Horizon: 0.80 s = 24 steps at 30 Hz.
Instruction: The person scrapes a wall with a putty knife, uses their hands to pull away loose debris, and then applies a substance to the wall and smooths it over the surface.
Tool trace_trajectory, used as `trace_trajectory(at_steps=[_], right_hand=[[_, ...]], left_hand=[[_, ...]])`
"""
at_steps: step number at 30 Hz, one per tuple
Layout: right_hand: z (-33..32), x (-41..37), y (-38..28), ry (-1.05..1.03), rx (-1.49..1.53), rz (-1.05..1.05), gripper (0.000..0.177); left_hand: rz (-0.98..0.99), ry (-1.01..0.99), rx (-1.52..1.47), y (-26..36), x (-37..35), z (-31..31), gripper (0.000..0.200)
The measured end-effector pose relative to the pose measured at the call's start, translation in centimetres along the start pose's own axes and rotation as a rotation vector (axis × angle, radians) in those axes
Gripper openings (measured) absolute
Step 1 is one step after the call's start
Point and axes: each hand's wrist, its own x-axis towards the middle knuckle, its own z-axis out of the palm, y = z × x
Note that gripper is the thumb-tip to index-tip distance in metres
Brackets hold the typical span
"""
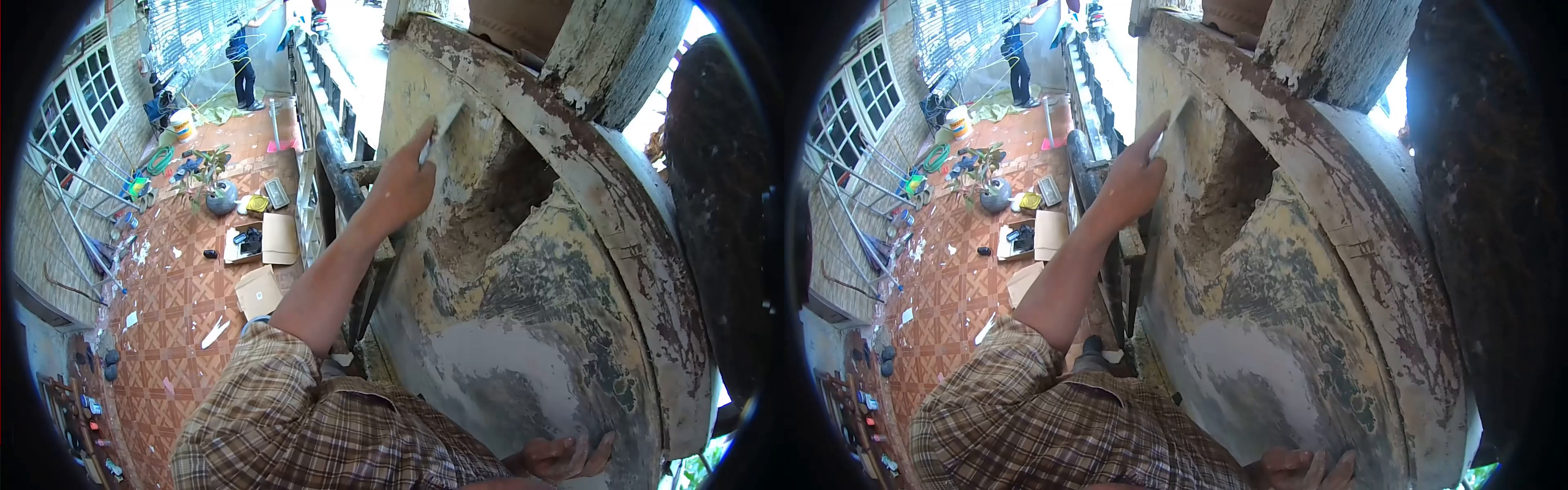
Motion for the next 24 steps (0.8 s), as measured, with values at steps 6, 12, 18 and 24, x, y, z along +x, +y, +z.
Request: trace_trajectory(at_steps=[6,12,18,24], right_hand=[[-0.8,-0.3,0.1,-0.092,-0.052,0.016,0.018],[0.1,-0.9,0.5,-0.01,-0.002,0.028,0.021],[0.6,-1.1,0.8,0.074,0.036,0.102,0.023],[0.9,1.2,-1.7,-0.014,-0.268,0.251,0.05]], left_hand=[[-0.186,-0.068,0.04,1.1,0.1,-0.5,0.06],[-0.041,-0.024,0.114,0.0,-0.4,0.2,0.065],[-0.116,-0.119,0.039,-0.3,0.2,-0.6,0.067],[-0.174,-0.123,0.008,-0.1,1.3,-1.6,0.062]])
